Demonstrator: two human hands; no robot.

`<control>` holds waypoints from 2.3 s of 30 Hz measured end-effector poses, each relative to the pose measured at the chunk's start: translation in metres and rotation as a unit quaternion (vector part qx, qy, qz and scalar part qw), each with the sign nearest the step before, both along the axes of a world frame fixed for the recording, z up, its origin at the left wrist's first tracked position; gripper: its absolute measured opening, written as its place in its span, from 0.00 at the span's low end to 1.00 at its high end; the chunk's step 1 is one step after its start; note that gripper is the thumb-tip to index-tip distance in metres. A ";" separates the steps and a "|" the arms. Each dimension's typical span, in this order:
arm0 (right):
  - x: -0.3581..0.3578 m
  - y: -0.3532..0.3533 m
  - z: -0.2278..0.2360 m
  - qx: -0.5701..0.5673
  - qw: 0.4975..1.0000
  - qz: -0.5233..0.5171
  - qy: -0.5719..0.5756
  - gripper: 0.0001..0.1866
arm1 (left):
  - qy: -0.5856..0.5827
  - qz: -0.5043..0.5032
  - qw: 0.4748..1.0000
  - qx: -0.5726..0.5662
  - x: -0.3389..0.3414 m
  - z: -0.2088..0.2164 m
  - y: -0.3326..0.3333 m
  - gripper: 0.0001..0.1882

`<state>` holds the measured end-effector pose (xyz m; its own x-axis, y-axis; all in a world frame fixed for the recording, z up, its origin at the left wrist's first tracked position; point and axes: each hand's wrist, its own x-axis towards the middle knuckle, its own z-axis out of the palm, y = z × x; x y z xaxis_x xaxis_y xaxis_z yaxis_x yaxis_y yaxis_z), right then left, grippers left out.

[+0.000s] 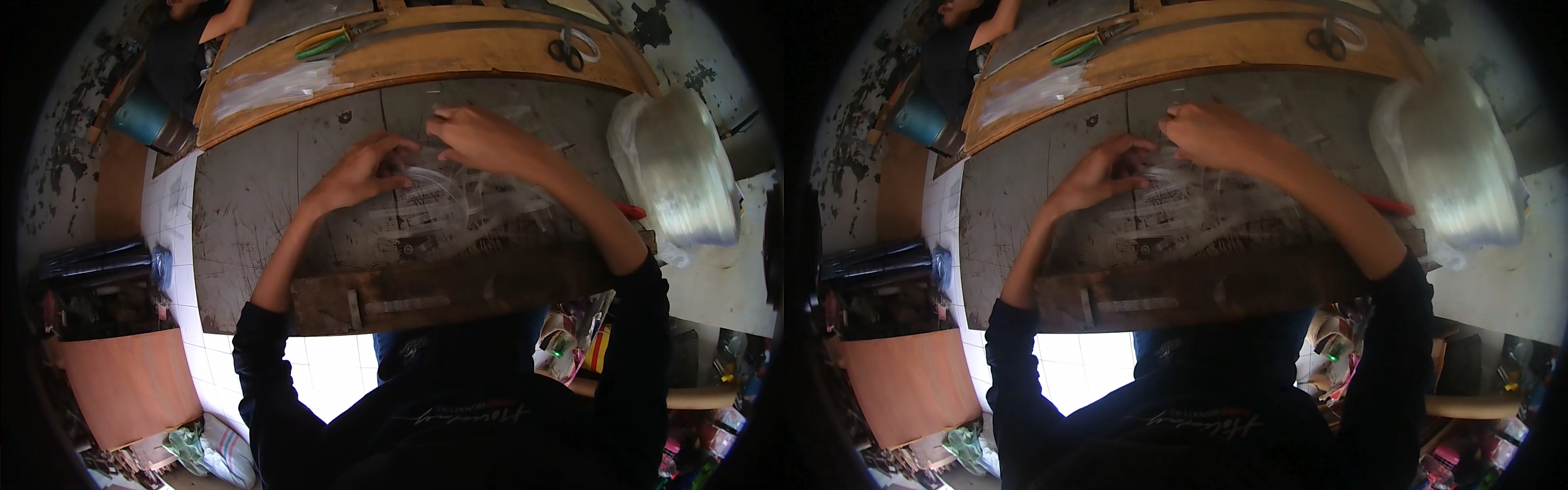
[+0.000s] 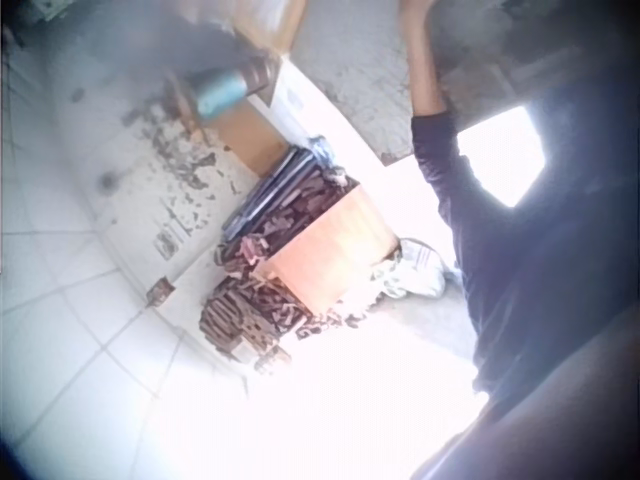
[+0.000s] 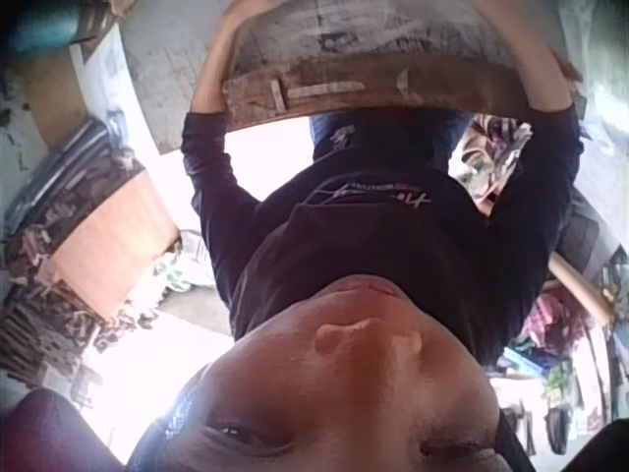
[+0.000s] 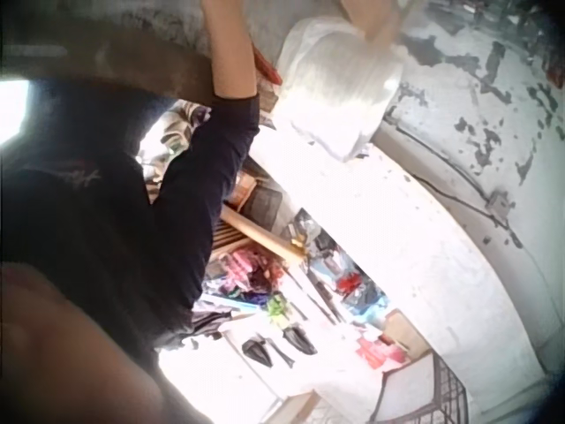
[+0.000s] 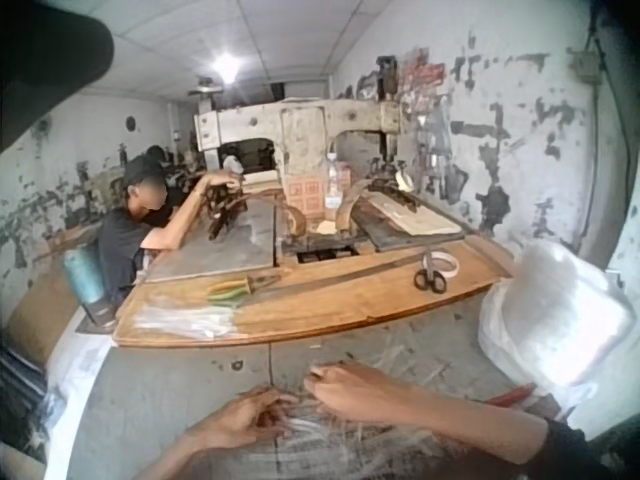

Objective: The person bundles plastic strips by hand, then measures and cuts plastic strips on a wooden block using a utility knife.

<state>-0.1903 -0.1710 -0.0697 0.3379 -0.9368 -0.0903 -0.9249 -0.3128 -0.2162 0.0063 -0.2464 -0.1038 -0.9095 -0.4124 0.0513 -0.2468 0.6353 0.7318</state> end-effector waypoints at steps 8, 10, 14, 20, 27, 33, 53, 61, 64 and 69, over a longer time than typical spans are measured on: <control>-0.006 -0.002 -0.023 -0.022 0.994 0.029 -0.101 0.11 | 0.122 0.030 0.971 0.205 0.009 -0.019 -0.013 0.16; -0.007 -0.002 -0.031 -0.070 0.990 0.045 -0.109 0.10 | 0.119 0.039 0.968 0.217 0.010 -0.020 -0.012 0.13; -0.010 -0.005 -0.026 0.007 0.977 0.025 -0.212 0.07 | 0.136 0.063 0.964 0.218 0.013 -0.020 -0.016 0.11; -0.008 -0.007 -0.025 -0.034 0.963 0.027 -0.265 0.07 | 0.132 0.053 0.970 0.195 0.011 -0.024 -0.019 0.13; 0.005 -0.002 -0.028 -0.042 0.964 -0.025 -0.260 0.10 | 0.150 0.060 0.961 0.224 0.005 -0.018 -0.014 0.13; 0.013 -0.004 -0.036 -0.011 0.935 -0.040 -0.353 0.12 | 0.166 0.046 0.953 0.251 0.011 -0.022 -0.018 0.12; 0.028 0.004 -0.039 -0.041 0.881 -0.146 -0.448 0.12 | 0.196 0.079 0.938 0.273 0.009 -0.026 -0.014 0.10; 0.033 0.004 -0.042 -0.113 0.906 -0.117 -0.390 0.12 | 0.169 0.038 0.962 0.213 0.007 -0.030 -0.016 0.15; 0.037 0.006 -0.034 -0.089 0.925 -0.135 -0.343 0.13 | 0.150 0.036 0.970 0.187 0.009 -0.029 -0.014 0.16; 0.037 0.002 -0.040 -0.122 0.929 -0.095 -0.337 0.15 | 0.145 0.055 0.953 0.261 0.005 -0.012 -0.006 0.21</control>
<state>-0.1535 -0.1687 -0.1095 0.0685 -0.9502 0.3041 -0.6490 -0.2739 -0.7097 0.0116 -0.2527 -0.1163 -0.8377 -0.5432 0.0557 -0.0300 0.1476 0.9886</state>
